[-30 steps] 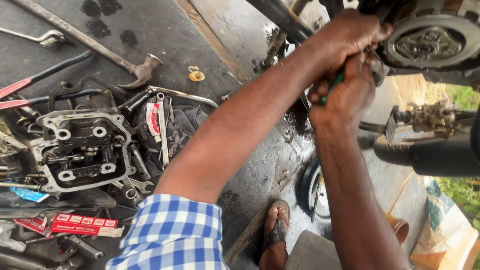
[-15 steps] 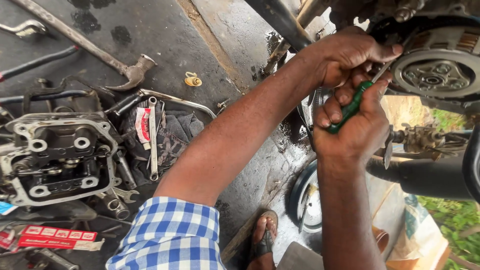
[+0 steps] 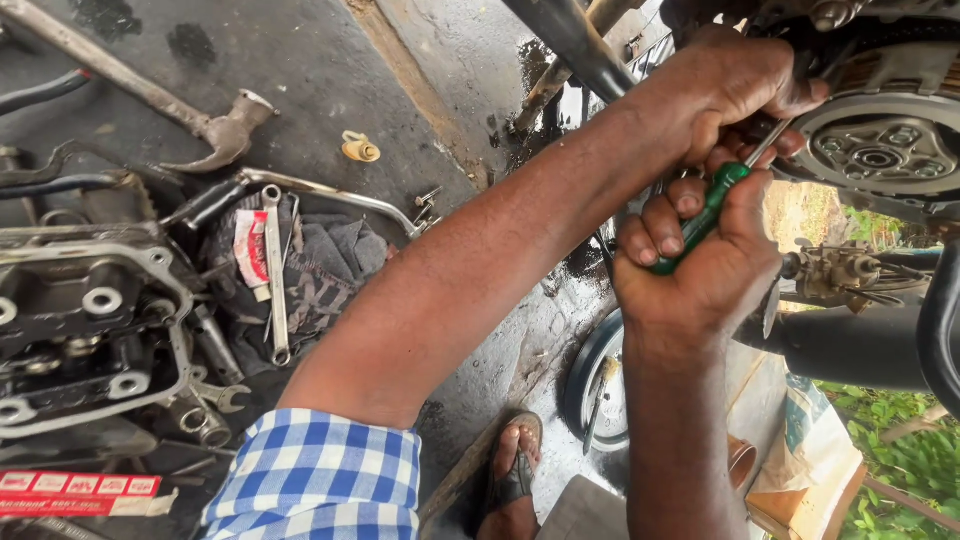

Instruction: Repairing and servicing the engine components, specifically the clutch assembly, of a motorcycle.

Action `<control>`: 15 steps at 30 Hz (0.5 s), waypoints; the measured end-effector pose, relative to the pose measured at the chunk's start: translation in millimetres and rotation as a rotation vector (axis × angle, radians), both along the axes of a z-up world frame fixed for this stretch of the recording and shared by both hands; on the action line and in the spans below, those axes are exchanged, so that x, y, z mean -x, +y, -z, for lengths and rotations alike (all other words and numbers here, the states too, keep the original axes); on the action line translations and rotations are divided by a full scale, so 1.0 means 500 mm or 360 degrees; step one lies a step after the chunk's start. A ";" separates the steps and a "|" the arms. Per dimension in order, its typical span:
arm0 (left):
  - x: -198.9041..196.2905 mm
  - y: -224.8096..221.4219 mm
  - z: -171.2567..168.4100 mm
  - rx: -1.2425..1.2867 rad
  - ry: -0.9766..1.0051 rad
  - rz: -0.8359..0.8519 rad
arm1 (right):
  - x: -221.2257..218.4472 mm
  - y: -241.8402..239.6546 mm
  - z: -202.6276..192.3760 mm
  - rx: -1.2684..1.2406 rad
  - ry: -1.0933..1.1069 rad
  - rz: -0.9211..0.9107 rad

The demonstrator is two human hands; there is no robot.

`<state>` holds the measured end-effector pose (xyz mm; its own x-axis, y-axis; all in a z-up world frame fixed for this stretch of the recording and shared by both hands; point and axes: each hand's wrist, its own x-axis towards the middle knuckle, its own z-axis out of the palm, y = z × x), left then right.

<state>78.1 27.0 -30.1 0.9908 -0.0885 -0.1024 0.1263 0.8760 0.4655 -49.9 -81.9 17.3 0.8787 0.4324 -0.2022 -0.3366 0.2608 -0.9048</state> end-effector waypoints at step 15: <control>0.079 -0.015 -0.023 -0.0198 0.0053 -0.0276 | 0.065 -0.103 -0.047 0.0667 -0.0537 -0.0020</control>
<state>38.8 19.8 -18.6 0.9860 0.0981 -0.1345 -0.0041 0.8220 0.5694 -82.4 -133.4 40.6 0.9199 0.3863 -0.0672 -0.0100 -0.1482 -0.9889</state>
